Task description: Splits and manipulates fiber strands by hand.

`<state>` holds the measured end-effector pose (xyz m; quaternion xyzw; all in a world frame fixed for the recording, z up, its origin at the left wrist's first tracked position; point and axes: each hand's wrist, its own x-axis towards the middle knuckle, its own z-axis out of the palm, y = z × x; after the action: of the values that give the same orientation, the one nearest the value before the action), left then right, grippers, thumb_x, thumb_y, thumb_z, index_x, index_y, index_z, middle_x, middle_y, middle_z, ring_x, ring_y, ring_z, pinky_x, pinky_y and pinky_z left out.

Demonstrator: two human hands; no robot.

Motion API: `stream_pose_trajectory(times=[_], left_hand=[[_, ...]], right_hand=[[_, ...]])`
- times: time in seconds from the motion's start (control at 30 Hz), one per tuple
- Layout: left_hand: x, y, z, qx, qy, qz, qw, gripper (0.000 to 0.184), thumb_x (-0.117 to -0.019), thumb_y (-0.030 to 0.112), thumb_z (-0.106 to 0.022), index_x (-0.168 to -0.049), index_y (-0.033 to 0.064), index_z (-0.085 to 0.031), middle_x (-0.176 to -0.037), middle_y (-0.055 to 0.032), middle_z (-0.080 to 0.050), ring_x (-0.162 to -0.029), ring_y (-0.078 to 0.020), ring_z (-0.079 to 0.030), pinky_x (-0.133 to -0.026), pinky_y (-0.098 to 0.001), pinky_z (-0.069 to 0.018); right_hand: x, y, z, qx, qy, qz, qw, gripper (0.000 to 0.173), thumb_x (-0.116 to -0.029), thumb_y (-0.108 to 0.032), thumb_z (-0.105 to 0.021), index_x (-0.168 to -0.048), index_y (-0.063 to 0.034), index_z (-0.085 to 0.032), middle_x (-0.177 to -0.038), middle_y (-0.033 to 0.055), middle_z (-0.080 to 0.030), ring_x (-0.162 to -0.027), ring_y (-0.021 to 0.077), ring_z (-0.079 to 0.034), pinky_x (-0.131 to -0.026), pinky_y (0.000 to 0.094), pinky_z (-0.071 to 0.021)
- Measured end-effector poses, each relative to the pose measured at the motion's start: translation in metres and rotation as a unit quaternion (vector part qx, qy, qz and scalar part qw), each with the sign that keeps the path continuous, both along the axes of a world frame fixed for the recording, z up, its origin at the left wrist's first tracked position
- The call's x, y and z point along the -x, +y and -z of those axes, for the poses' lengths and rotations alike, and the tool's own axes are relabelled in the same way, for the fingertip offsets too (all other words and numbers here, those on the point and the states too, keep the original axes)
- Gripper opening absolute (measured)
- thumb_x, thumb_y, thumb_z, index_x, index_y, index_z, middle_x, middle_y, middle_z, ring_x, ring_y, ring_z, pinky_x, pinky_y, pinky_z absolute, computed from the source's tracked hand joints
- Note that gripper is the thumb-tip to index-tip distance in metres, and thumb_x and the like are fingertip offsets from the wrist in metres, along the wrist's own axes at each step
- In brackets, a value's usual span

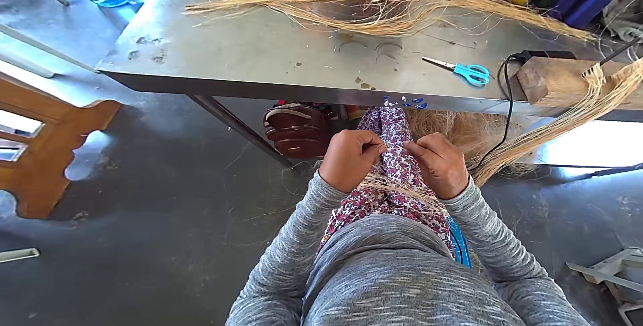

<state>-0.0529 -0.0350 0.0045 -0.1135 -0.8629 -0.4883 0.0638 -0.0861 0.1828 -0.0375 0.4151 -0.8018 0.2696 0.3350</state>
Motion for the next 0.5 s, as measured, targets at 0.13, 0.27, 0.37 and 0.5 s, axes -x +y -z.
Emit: stream_pose_trajectory(times=[0.13,0.27,0.37,0.5], left_hand=[[0.0010,-0.0001,0.0009,-0.007,0.011,0.001,1.000,0.009,-0.0943,0.005,-0.068,-0.088,0.0032,-0.074,-0.070,0.0000,-0.068,-0.061,-0.0007,-0.060,-0.061,-0.0193,-0.0506],[0.0019,0.0001,0.0020,-0.010,0.013,-0.003,1.000,0.009,-0.0940,0.004,-0.068,-0.088,0.0025,-0.074,-0.071,-0.0005,-0.068,-0.061,-0.0003,-0.060,-0.061,-0.0187,-0.0503],[0.0024,0.0003,0.0031,-0.007,0.007,-0.005,1.000,0.009,-0.0940,0.004,-0.068,-0.088,0.0027,-0.074,-0.071,-0.0008,-0.069,-0.062,-0.0004,-0.060,-0.062,-0.0190,-0.0503],[0.0030,-0.0007,0.0057,-0.008,0.001,0.003,1.000,0.009,-0.0942,0.004,-0.068,-0.088,0.0029,-0.074,-0.072,-0.0003,-0.069,-0.062,0.0000,-0.061,-0.062,-0.0187,-0.0503]], right_hand=[[-0.0007,-0.0030,0.0011,-0.019,-0.023,0.005,1.000,0.014,-0.0915,0.002,-0.064,-0.095,0.0024,-0.077,-0.080,0.0155,-0.066,-0.076,0.0284,-0.066,-0.067,0.0336,-0.0564],[-0.0012,-0.0030,0.0014,0.002,-0.043,0.006,0.999,0.014,-0.0905,0.002,-0.064,-0.093,0.0023,-0.077,-0.079,0.0153,-0.067,-0.074,0.0270,-0.066,-0.067,0.0328,-0.0564],[-0.0021,-0.0009,0.0006,0.035,-0.049,0.020,0.998,0.016,-0.0905,0.001,-0.065,-0.097,0.0025,-0.079,-0.080,0.0149,-0.069,-0.074,0.0237,-0.068,-0.070,0.0306,-0.0572],[-0.0033,0.0019,-0.0008,0.068,-0.045,0.015,0.997,0.014,-0.0903,-0.001,-0.068,-0.097,0.0021,-0.079,-0.083,0.0140,-0.073,-0.077,0.0206,-0.071,-0.074,0.0283,-0.0584]])
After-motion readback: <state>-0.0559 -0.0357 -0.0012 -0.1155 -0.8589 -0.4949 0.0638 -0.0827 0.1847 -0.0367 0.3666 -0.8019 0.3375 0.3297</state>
